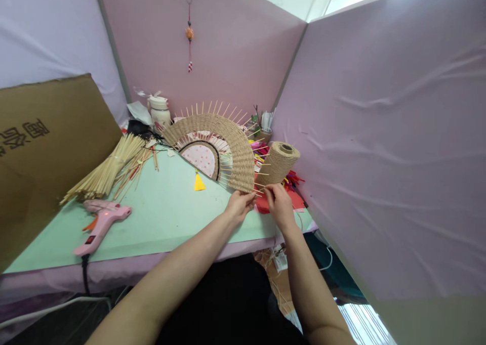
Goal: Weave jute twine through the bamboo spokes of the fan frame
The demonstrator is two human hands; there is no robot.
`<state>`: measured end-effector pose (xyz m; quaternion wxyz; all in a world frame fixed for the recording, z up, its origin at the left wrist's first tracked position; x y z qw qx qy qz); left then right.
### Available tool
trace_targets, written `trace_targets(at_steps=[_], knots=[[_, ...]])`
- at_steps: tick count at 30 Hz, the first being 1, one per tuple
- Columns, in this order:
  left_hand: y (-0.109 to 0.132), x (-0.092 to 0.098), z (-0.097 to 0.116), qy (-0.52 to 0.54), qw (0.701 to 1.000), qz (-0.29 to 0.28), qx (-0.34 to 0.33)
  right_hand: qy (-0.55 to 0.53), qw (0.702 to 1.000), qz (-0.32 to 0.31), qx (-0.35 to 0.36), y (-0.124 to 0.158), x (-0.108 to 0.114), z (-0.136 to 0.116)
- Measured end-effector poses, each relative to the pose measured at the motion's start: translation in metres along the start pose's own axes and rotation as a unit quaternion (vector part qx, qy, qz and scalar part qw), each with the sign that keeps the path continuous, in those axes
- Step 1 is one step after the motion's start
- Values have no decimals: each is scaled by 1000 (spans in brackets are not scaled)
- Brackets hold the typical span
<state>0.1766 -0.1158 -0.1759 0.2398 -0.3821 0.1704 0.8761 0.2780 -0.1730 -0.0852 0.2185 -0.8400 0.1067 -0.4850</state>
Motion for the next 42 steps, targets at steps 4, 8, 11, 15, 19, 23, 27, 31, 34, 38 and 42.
trace_targets(at_steps=[4,8,11,15,19,23,27,31,34,38,42], knots=[[1,2,0,-1,1000,13,0,49,999,-10,6,-11,7,-1],[0,3,-1,3,1000,17,3,62,998,6,-18,-22,8,11],[1,2,-1,15,1000,16,8,32,999,1,-41,-30,0,22],[4,0,1,47,998,10,29,-74,993,0,-93,-36,-13,36],[6,-1,1,84,993,16,84,-210,968,-5,-140,-37,-25,48],[8,-6,2,113,987,11,109,-270,951,-26,-148,-40,-41,51],[10,-13,5,135,985,-25,103,-317,937,-13,-144,-41,-55,47],[13,-12,6,145,984,-39,101,-339,930,-2,-143,-39,-61,42],[13,-10,5,147,983,-39,102,-338,930,2,-145,-37,-59,44],[11,-10,8,150,983,-39,94,-323,936,-7,-140,-33,-53,48],[10,-13,11,140,985,-35,98,-305,943,-29,-129,-31,-45,45]])
Point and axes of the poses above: each hand's wrist, its own y-axis away from the middle knuckle, its own x-axis out of the back of the hand, z = x × y, the point moved 7 cm from there along -y, towards the middle knuckle, and after that the axes turned 12 degrees about -z, right-handed, at the moved point
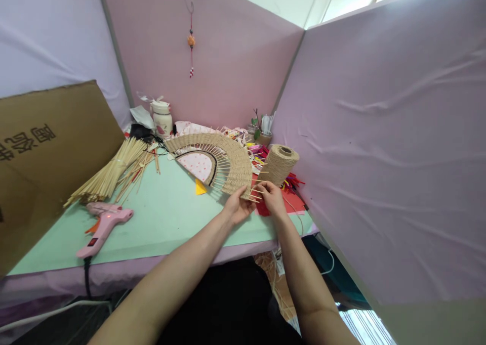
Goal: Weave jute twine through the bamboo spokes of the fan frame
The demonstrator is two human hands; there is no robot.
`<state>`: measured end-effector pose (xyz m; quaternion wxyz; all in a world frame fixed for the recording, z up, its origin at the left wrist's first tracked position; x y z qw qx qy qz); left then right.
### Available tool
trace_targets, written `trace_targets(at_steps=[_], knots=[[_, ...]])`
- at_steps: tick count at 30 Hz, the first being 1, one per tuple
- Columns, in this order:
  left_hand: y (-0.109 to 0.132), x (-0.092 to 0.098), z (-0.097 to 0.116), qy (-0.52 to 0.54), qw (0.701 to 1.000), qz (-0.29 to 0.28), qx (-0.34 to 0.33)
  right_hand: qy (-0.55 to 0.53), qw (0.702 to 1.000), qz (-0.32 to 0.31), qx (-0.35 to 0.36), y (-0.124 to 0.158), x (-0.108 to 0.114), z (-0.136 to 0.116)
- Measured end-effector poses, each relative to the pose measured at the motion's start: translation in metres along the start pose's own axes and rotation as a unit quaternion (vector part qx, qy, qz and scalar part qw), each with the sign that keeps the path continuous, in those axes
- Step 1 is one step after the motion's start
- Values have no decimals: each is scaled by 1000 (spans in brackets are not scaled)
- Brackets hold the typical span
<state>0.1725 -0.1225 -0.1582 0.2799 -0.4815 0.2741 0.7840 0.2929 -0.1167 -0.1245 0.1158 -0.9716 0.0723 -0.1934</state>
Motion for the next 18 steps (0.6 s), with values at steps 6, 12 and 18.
trace_targets(at_steps=[6,12,18], knots=[[3,3,1,-19,999,24,-13,194,975,90,58,8,29,-30],[6,3,-3,-16,999,1,33,314,937,84,125,8,25,-50],[10,0,-5,-3,998,-24,51,349,923,72,146,3,27,-62]])
Point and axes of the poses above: each hand's wrist, its own y-axis away from the middle knuckle, its own x-axis out of the back of the hand, z = x × y, the point moved 7 cm from there along -y, towards the middle knuckle, and after that the axes turned 12 degrees about -z, right-handed, at the moved point
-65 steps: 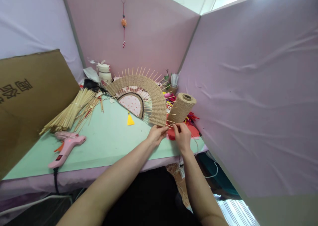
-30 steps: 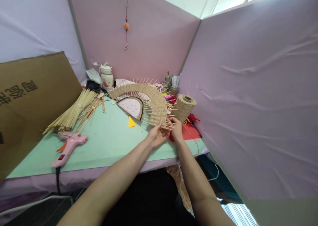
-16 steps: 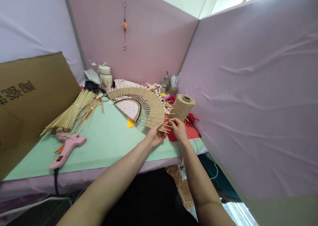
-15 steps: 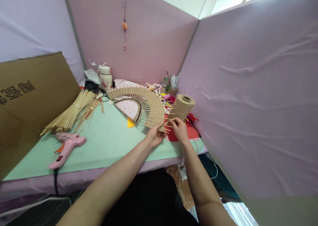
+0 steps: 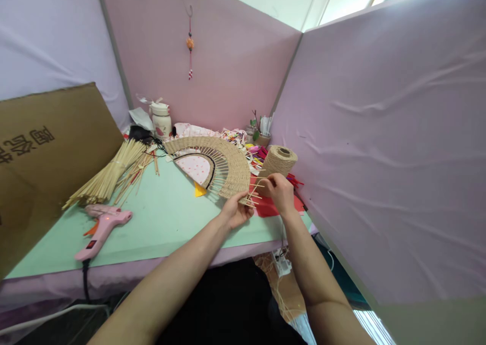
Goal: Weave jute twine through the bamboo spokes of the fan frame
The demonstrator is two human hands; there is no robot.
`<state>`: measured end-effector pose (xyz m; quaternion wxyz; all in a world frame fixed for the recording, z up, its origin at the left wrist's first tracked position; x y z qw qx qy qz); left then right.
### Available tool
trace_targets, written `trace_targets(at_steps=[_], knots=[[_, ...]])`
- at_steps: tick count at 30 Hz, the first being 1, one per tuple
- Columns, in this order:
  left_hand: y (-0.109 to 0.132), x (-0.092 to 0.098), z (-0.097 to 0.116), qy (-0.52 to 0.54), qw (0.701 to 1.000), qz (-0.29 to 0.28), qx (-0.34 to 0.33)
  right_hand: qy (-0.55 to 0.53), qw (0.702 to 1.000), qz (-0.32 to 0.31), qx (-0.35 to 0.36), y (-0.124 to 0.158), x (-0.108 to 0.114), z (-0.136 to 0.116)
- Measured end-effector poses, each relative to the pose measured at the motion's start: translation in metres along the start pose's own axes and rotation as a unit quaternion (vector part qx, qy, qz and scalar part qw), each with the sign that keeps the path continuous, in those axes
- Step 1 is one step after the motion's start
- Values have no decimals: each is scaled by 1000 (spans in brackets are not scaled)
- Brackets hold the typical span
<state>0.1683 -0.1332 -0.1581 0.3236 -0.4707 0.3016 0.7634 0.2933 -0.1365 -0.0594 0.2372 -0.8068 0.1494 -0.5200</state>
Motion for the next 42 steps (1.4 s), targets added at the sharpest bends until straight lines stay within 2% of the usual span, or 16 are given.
trace_targets(at_steps=[5,8,12,15,19,24,29,31,33,34,35,36,37,38,39,42], knots=[[22,0,2,7,1000,-16,5,-46,998,-28,30,-7,7,-3],[39,-2,5,23,999,-39,7,-120,992,-30,-24,-3,2,4],[55,-9,8,47,998,-51,0,-264,953,-33,-145,9,-26,15],[60,-13,2,55,997,-49,11,-325,930,-36,-166,11,-56,7],[65,-10,-7,49,998,-37,27,-350,922,-28,-165,5,-85,-6],[71,0,-10,26,999,10,24,-385,907,-17,-171,10,-93,-5],[79,15,-12,-21,996,86,5,-467,863,-49,-185,19,-104,0],[89,18,-12,-50,995,86,10,-498,845,-51,-189,20,-109,0],[104,16,-9,-121,989,67,48,-522,829,-49,-192,21,-114,0],[113,13,-6,-186,978,46,85,-532,823,-47,-194,20,-116,0],[121,8,-2,-274,953,16,130,-541,817,-45,-196,20,-117,1],[129,2,6,-391,906,-15,163,-548,812,-43,-198,21,-119,1],[133,-4,17,-513,839,-36,177,-554,808,-42,-199,21,-120,2],[132,-12,34,-617,773,-33,145,-558,805,-42,-199,21,-120,2],[128,-22,55,-694,715,-9,76,-561,803,-42,-199,21,-121,2],[102,-47,110,-784,592,129,-134,-560,804,-45,-197,22,-120,2]])
Point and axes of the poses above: each hand's wrist, its own y-axis away from the middle knuckle, its own x-axis out of the back of the hand, z = x × y, the point moved 7 cm from there along -y, towards the middle knuckle, and after that the axes turned 12 degrees about -z, right-handed, at the moved point
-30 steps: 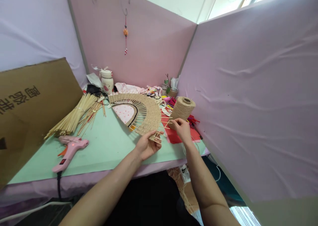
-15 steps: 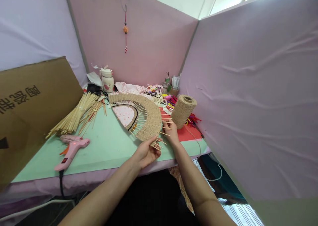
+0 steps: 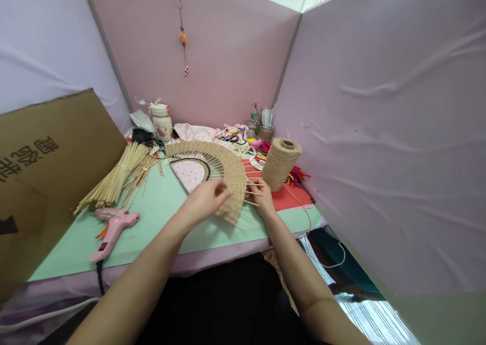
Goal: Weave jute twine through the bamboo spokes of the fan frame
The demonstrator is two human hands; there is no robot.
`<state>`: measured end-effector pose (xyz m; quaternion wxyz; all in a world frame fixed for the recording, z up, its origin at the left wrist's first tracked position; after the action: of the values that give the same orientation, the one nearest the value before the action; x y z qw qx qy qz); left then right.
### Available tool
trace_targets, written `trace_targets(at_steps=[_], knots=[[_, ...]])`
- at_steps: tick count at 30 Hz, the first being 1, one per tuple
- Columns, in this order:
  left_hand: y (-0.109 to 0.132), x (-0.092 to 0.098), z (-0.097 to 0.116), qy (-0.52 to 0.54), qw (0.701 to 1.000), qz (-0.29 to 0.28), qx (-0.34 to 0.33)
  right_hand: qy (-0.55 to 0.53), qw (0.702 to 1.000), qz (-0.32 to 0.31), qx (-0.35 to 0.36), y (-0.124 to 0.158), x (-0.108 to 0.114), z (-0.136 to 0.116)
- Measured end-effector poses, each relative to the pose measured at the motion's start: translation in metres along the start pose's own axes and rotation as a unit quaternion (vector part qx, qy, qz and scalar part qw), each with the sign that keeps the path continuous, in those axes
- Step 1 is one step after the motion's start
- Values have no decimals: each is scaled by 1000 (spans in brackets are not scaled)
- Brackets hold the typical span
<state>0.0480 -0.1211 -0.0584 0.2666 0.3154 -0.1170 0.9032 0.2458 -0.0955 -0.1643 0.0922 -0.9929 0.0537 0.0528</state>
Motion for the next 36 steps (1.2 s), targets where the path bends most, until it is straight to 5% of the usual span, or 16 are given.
trace_targets(at_steps=[2,7,15,23,26,31,36], knots=[[-29,3,5,-48,995,85,-8,9,1000,-1,2,0,0,-1],[-68,-32,-4,-136,987,58,62,41,999,-3,14,0,1,-7],[-51,-31,-4,-133,988,82,19,97,993,-24,68,7,-12,-40],[2,-11,35,-37,966,220,-131,311,914,-126,229,39,-45,-151],[13,-13,30,-7,957,244,-156,338,906,-206,150,42,-57,-165],[17,-21,21,8,958,256,-128,211,937,-270,-69,42,-61,-148],[23,-22,26,17,950,277,-141,149,935,-287,-145,55,-58,-149]])
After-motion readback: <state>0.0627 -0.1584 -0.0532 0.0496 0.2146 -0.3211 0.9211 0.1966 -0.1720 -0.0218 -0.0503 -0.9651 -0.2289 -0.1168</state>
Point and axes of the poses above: each hand's wrist, its own y-axis away from the middle knuckle, its own x-axis out of the back of the hand, z = x × y, the point moved 7 cm from there along -y, towards the middle knuckle, and after that the axes turned 12 degrees about -z, right-handed, at the moved point
